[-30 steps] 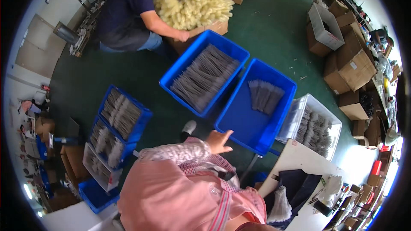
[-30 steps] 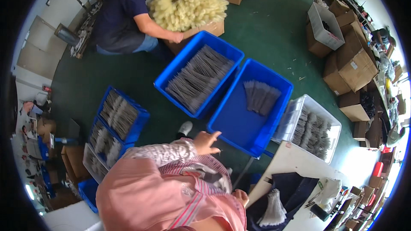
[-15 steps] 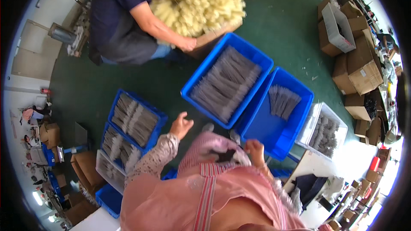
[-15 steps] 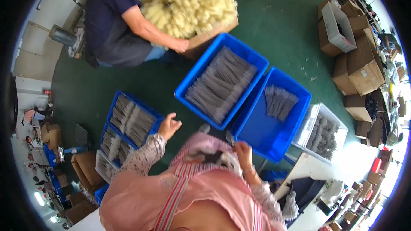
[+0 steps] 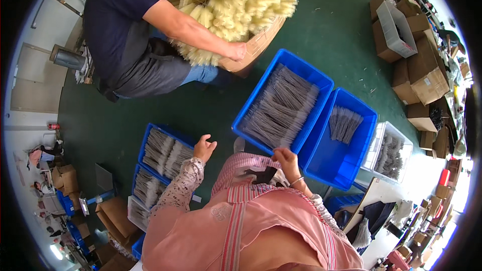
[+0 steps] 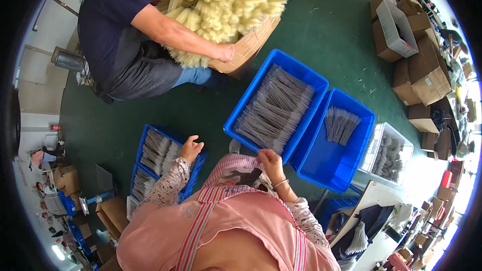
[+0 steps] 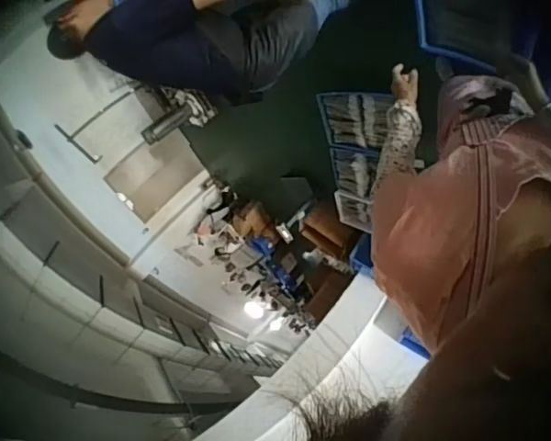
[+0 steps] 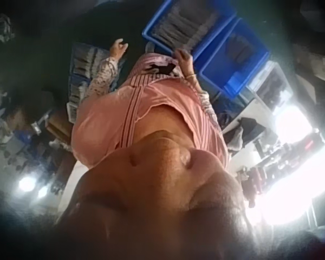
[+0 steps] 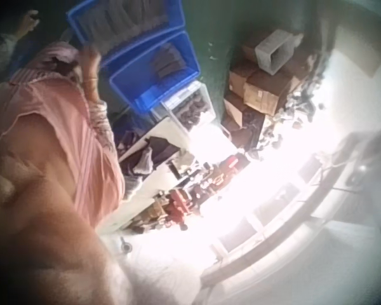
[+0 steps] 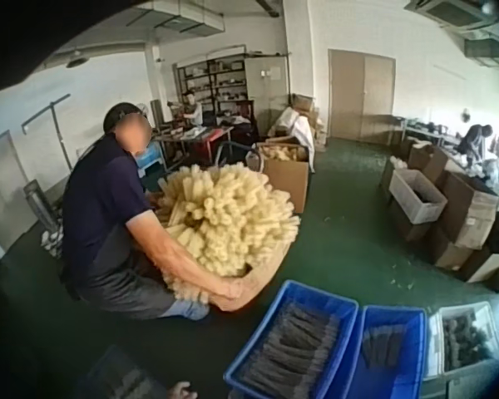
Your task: The person gathers bundles of white bristle brushes from a table and places them into blue plastic bins. They repeatedly pick up groups of brushes, align them, and deposit them into the bins.
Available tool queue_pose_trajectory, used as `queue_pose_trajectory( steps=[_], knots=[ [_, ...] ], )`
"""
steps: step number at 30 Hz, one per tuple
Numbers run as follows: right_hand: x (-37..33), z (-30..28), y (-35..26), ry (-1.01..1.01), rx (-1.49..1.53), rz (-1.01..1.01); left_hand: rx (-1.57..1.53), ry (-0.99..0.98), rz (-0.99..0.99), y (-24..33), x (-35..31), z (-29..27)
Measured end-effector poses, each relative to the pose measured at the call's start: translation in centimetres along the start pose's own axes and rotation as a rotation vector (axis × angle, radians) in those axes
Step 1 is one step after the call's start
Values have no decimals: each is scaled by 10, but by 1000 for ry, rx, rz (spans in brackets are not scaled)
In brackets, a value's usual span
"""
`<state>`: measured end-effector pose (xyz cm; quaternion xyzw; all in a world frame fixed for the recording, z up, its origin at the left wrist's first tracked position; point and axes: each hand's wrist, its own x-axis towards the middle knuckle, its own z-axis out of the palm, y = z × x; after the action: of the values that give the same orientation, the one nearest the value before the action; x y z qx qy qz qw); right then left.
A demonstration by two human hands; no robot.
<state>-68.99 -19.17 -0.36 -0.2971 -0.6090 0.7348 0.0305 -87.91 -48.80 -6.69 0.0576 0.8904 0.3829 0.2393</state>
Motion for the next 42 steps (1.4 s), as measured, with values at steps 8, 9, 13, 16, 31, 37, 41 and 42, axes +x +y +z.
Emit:
queue_pose_trajectory(
  steps=[8, 9, 13, 16, 31, 37, 41, 42],
  knots=[
    [11, -59, 1, 248, 33, 105, -1, -133, -27, 31, -9, 29],
    [14, -74, 5, 307, 45, 109, 41, -145, 7, 41, -13, 33],
    [21, -108, 8, 448, 86, 112, 86, -192, 41, 44, -23, 44],
    [21, -114, 17, 425, 146, 151, 126, -185, 32, 48, -25, 45],
    [14, -76, 25, 257, 124, 304, 154, -170, -76, -6, -24, 48],
    [22, -88, 32, 269, 95, 307, 174, -179, -204, -26, -24, 56],
    [20, -84, 29, 266, 79, 318, 237, -30, -96, -91, -22, 71],
    [19, -82, 30, 247, 76, 338, 212, -19, -126, -121, -19, 76]
  ],
)
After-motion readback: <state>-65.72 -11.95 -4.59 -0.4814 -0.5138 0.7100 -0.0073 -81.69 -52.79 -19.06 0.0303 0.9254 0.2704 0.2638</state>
